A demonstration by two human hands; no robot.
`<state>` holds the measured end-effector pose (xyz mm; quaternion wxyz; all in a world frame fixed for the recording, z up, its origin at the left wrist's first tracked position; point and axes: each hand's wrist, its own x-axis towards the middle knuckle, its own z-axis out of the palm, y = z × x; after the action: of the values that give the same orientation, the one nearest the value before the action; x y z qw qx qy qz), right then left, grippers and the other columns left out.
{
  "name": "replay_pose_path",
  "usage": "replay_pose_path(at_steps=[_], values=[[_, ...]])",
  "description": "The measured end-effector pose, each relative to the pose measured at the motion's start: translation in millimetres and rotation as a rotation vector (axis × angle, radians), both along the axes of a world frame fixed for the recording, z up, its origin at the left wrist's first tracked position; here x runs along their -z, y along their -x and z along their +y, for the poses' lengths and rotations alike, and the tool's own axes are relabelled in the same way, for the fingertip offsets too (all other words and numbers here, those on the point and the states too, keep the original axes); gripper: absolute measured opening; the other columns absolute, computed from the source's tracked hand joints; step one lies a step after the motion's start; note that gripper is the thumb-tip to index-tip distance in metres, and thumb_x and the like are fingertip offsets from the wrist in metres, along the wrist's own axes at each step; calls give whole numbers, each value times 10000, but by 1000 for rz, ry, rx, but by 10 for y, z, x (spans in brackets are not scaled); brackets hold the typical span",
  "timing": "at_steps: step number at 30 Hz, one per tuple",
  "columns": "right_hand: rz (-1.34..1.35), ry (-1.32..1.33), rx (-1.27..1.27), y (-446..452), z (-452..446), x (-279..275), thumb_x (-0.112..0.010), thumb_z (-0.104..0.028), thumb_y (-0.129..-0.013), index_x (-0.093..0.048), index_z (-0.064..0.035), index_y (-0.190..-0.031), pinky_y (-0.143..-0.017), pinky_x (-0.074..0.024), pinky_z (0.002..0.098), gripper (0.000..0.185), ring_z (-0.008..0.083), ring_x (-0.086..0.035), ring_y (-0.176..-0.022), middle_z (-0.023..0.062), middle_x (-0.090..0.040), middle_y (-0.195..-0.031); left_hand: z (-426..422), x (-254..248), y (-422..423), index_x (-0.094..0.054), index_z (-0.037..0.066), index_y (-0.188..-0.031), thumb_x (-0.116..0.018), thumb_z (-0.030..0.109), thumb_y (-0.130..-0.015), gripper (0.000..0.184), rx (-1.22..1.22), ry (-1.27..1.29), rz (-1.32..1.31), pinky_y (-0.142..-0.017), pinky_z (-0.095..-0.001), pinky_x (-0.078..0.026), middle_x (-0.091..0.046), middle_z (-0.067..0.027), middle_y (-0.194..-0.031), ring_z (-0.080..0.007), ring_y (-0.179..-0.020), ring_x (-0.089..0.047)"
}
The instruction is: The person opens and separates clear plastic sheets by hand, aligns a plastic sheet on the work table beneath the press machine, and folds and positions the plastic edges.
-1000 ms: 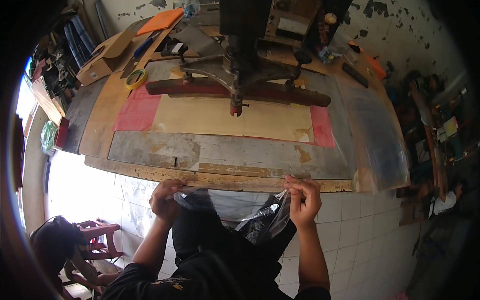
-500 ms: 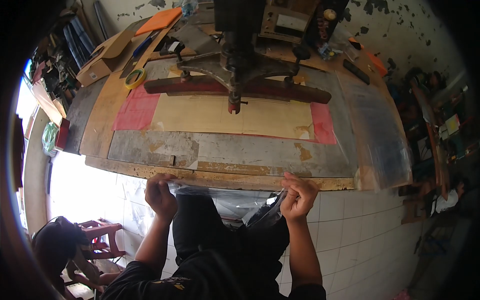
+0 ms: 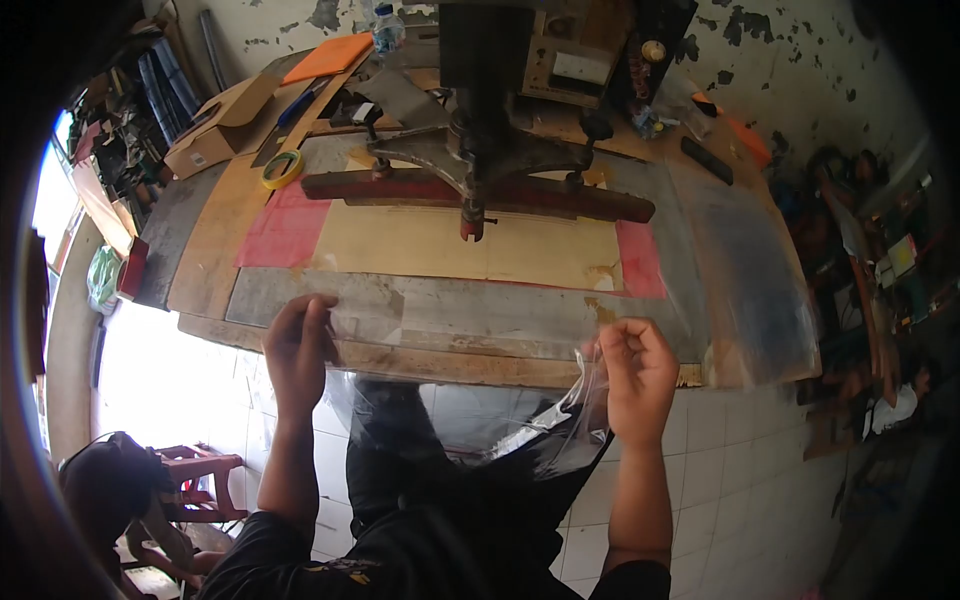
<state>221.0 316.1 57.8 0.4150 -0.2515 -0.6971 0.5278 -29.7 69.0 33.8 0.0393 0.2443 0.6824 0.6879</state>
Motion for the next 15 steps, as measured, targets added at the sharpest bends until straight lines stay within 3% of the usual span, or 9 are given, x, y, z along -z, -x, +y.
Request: replay_pose_path(at_steps=[2, 7, 11, 13, 15], values=[[-83, 63, -20, 93, 104, -76, -659, -163, -1048, -664, -8, -1000, -637, -442, 191, 163, 28, -570, -705, 14, -708, -885, 90, -55, 128, -743, -20, -1071, -630, 209, -1069, 255, 54, 76, -52, -502, -213, -374, -610, 17, -739, -26, -548, -509], [-53, 69, -40, 317, 351, 59, -675, -164, -1038, -689, -2, -1016, -639, -444, 204, 165, 31, -572, -708, 12, -706, -863, 245, -40, 349, -745, -22, -1076, -646, 212, -1058, 254, 88, 110, -115, -511, -226, -374, -589, 32, -690, -26, -565, -494], [-150, 87, -21, 458, 513, 131, -685, -150, -1023, -696, 24, -1031, -638, -462, 225, 175, 50, -583, -681, 9, -695, -800, 336, 8, 499, -743, -24, -1047, -657, 214, -1043, 253, 94, 188, -32, -546, -244, -405, -607, 13, -688, -48, -582, -520], [-196, 26, -25, 561, 701, 232, -695, -143, -1012, -696, 31, -1020, -623, -459, 230, 175, 56, -584, -664, 5, -692, -789, 432, 70, 624, -739, -39, -1017, -668, 216, -1027, 265, 73, 352, 165, -551, -263, -420, -617, 0, -662, -57, -590, -532], [-248, -33, -25, 675, 886, 278, -705, -137, -1000, -696, 38, -1009, -607, -456, 236, 175, 62, -585, -647, 2, -690, -777, 519, 34, 736, -738, -36, -984, -672, 202, -1008, 248, 84, 408, 137, -561, -306, -447, -644, -42, -653, -101, -572, -565]])
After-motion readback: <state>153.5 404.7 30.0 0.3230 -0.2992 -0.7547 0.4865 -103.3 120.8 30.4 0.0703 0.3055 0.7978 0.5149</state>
